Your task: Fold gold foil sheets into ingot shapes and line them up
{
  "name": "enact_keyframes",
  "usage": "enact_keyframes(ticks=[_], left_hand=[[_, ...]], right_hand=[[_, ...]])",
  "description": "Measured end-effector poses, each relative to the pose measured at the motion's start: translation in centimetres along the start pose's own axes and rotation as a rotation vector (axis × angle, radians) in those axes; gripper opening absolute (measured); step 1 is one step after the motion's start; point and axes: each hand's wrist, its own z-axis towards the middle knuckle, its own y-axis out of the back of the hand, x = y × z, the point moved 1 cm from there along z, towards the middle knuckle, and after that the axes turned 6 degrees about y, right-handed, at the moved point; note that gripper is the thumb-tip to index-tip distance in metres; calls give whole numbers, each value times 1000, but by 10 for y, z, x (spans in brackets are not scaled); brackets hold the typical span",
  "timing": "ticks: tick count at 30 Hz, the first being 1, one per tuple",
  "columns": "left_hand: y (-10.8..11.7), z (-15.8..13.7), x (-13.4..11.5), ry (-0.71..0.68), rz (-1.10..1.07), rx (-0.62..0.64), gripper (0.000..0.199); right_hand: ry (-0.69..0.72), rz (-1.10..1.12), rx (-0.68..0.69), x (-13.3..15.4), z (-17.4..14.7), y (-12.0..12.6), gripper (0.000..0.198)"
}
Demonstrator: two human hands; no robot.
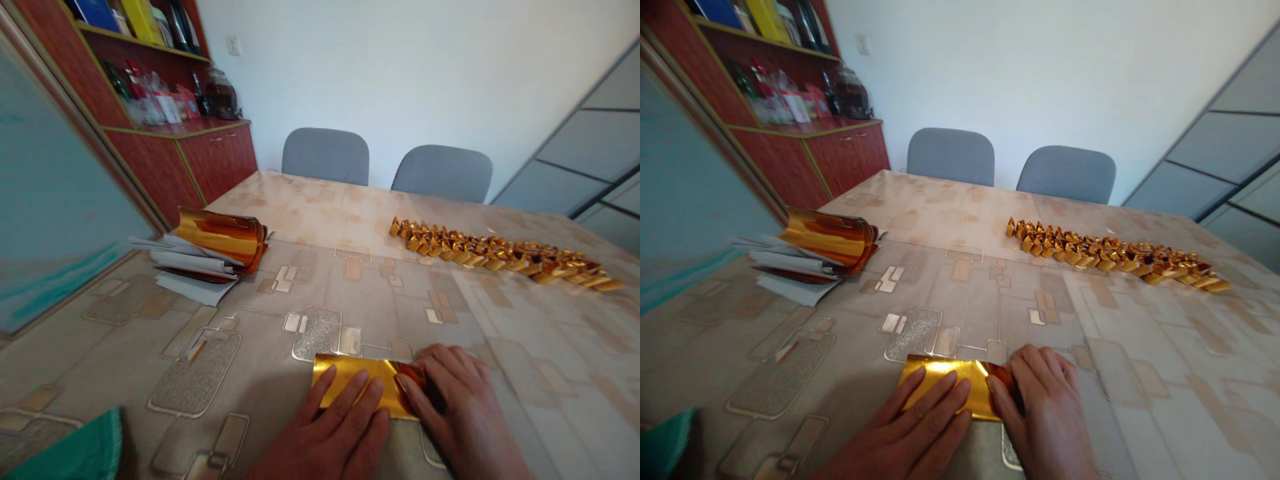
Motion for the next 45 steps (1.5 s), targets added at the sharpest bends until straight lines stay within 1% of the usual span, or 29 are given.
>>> enact_keyframes(ticks=[6,15,23,27,29,31,33,34,35,36,38,39,42,45], left_hand=[[1,1,-1,-6,39,-7,39],[0,0,-1,1,42,-13,39],[-7,1,-4,10,67,-17,36],[-8,3,-6,38,19,9,35],[-6,4,-5,49,-9,48,37],[-3,4,-4,50,-47,105,42],[1,4,-3,53,-117,168,53],[3,4,-2,58,-162,200,61],[5,4,-2,65,-209,231,69],[8,5,-1,76,-252,257,74],[13,6,-2,109,-314,292,76],[16,7,-2,125,-332,304,75],[26,11,-3,157,-354,348,77],[32,15,-4,163,-346,403,81]], right_hand=[[-7,-16,-2,-1,0,0,25],[3,-52,-9,0,1,0,26],[-41,-55,-3,-1,2,-4,27],[-77,-17,-19,-5,5,-3,28],[-81,8,-66,-6,4,4,23],[-31,5,-141,-3,0,15,18],[94,-38,-188,6,-8,25,22],[185,-73,-187,12,-12,28,26],[296,-111,-150,20,-17,29,30],[374,-150,-119,26,-21,28,32],[456,-231,-102,37,-27,22,31],[453,-258,-91,41,-29,19,32],[381,-285,-44,44,-31,10,33],[333,-287,-42,43,-33,10,33]])
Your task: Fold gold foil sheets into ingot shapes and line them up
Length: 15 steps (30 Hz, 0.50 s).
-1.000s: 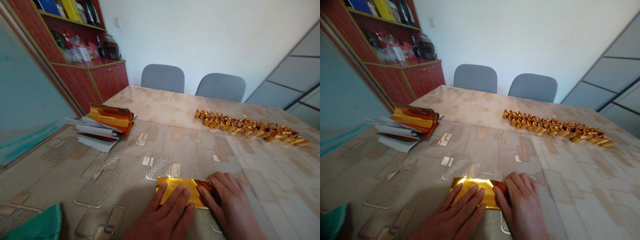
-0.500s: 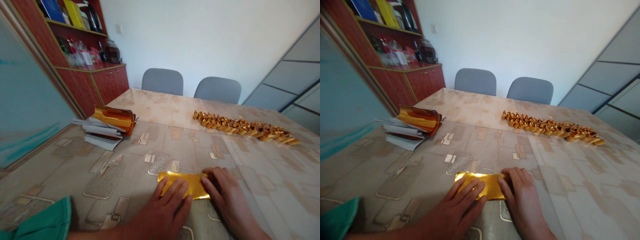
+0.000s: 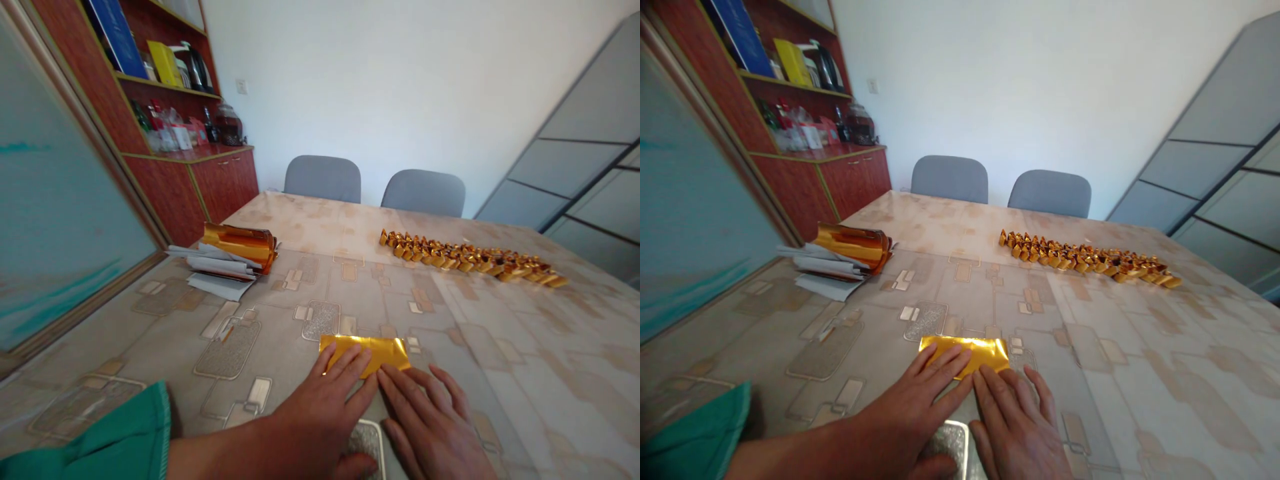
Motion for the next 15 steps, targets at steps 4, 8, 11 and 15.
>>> enact_keyframes(ticks=[4,8,11,15], left_hand=[[1,0,2,-12,-22,-13,81],[-1,-1,8,-8,-42,-28,80],[2,-1,11,-9,-36,39,82],[12,-4,16,-14,-19,115,85]], right_hand=[[-81,-13,-28,0,-3,4,35],[-86,-23,-22,-4,-7,5,38],[-53,-31,-9,-8,-11,5,40],[-32,-30,-17,-11,-14,4,39]])
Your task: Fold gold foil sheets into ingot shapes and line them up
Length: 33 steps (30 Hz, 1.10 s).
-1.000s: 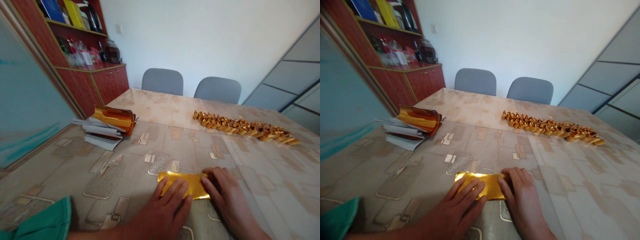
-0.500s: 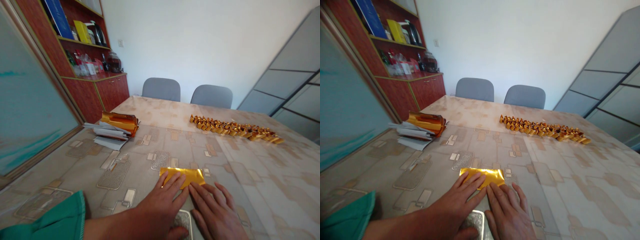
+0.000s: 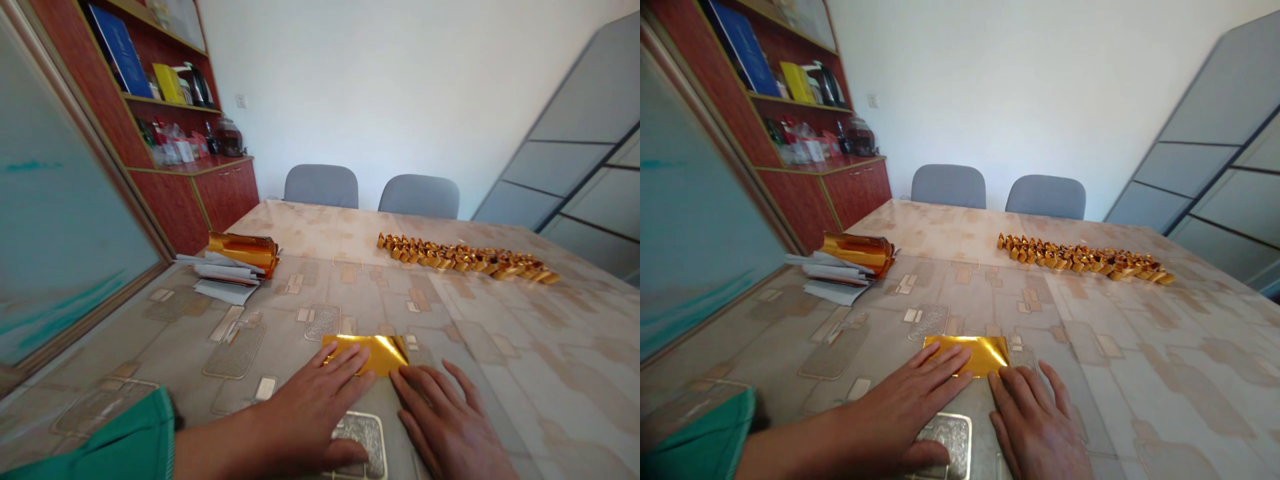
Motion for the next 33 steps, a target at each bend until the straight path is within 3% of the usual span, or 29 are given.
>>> enact_keyframes(ticks=[7,16,19,24,26,30,33], left_hand=[[10,-31,22,51,87,16,73],[7,-63,44,-11,214,-133,66],[6,-58,42,-62,263,-200,60],[8,-31,31,-66,240,-311,20],[8,-20,28,-56,258,-338,17],[8,-10,23,-69,337,-320,14],[9,-12,22,-63,342,-328,12]], right_hand=[[-25,14,-35,2,2,0,40],[24,-28,-48,1,-5,1,37],[4,-12,-40,2,-7,1,35],[-112,90,-49,8,10,1,31],[-152,125,-39,15,24,0,30],[-70,283,92,37,49,-7,14],[-28,272,113,39,49,-11,12]])
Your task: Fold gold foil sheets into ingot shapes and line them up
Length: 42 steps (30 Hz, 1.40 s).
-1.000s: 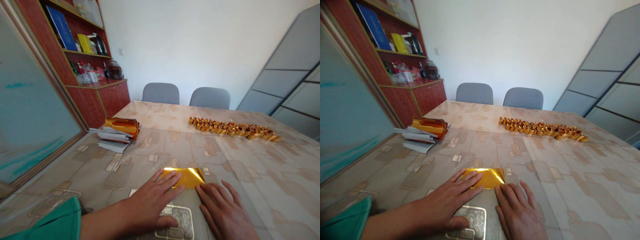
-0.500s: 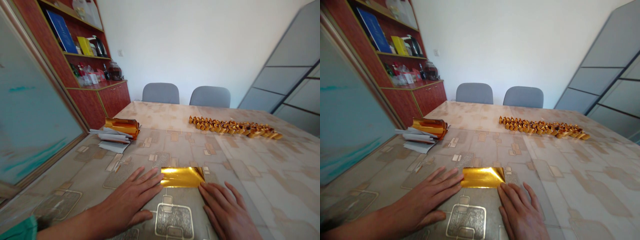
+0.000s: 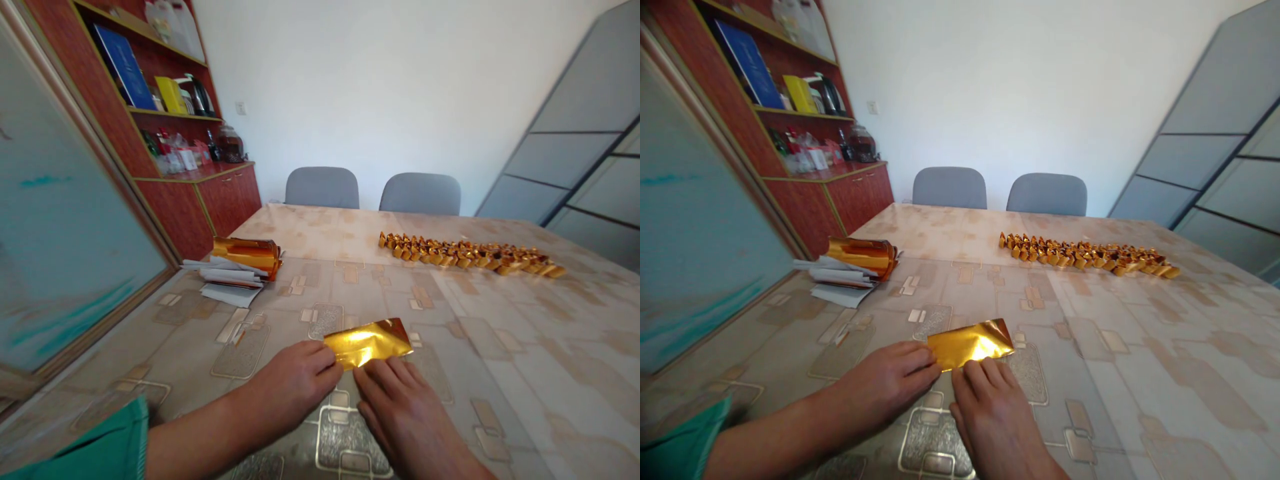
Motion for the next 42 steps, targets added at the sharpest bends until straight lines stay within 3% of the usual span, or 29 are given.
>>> enact_keyframes(ticks=[7,10,15,18,24,29,33,37,42], left_hand=[[5,2,3,-2,-39,11,15],[4,2,3,-8,-50,6,13],[-1,-5,3,-25,-87,-59,15],[-3,-9,5,-39,-95,-113,23],[-3,-4,8,29,-185,-46,20],[1,2,7,75,-224,-2,14],[7,11,5,130,-177,61,13],[13,17,6,189,-168,93,14],[11,16,13,133,-168,64,7]], right_hand=[[-83,-140,-108,-41,-33,23,32],[-16,-105,-123,-32,-24,25,29],[21,-26,-11,-13,-10,12,32],[16,-88,-41,-24,-25,11,34],[-87,-180,-109,-55,-56,27,30],[-83,4,-62,-40,-23,35,20],[-65,195,8,-16,19,23,12],[-6,69,29,-11,38,2,6],[122,-92,-2,-19,34,-12,15]])
